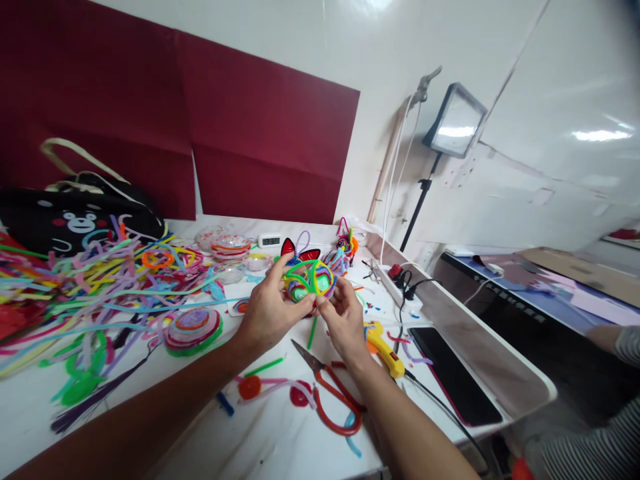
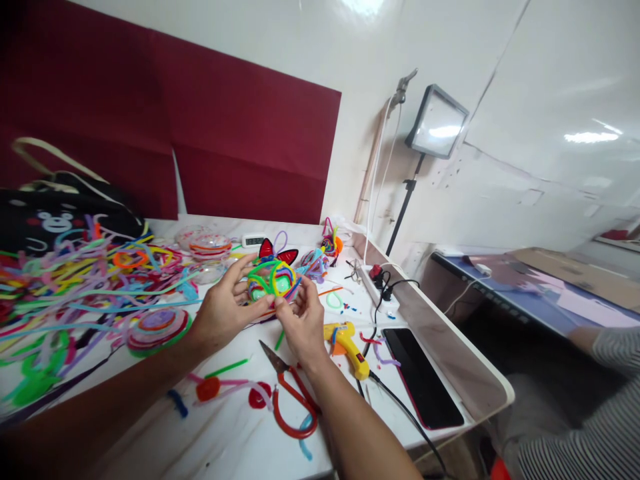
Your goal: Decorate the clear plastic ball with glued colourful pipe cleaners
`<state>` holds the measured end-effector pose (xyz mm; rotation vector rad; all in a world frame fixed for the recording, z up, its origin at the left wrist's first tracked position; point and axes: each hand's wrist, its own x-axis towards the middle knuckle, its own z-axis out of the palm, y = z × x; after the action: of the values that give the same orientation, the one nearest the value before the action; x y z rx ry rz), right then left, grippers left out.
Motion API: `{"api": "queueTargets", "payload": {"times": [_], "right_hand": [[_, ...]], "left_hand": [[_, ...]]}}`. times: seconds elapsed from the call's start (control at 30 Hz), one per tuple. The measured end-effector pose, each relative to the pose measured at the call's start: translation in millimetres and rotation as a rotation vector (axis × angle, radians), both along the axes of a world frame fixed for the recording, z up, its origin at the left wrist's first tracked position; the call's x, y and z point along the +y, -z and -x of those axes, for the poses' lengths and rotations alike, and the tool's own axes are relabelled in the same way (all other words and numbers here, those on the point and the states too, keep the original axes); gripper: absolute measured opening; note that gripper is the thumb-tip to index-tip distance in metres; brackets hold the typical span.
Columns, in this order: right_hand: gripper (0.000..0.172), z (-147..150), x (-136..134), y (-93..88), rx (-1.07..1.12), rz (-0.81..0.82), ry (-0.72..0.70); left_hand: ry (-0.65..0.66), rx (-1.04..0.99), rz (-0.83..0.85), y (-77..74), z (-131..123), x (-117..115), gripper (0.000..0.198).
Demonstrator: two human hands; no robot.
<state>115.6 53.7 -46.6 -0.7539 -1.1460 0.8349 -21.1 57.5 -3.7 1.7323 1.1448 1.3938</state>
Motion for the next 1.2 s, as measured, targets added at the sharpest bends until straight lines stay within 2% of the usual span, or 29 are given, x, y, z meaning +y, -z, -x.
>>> {"api": "queueTargets", "payload": {"times": [0.13,0.4,0.77,1.1,1.2], "right_hand": [[0.035,1,-2,-2.8,-0.010,-0.010,0.003],[0.036,5,-4,-2.8,0.049,-0.021,0.004],[0.039,-3,-3,-5.3,0.085,0.062,-0.028],[0.049,-4,3,0.3,0.092,0.079,0.027],[0.045,-5,6,3.1,0.053,0.062,0.054]], "left_hand": [[-0.045,0.024,-0.022,-1.8,0,-3,0.084],[-0.098,0.105,-0.062,-6.6,-1,-10,0.094],[-0.022,-0.060,-0.023,-11.7,-5,-16,0.092],[0.041,-0.205,0.057,1.0,-11,-7,0.084],[0.070,-0.240,0.047,6.0,-11,-5,0.081]]}}
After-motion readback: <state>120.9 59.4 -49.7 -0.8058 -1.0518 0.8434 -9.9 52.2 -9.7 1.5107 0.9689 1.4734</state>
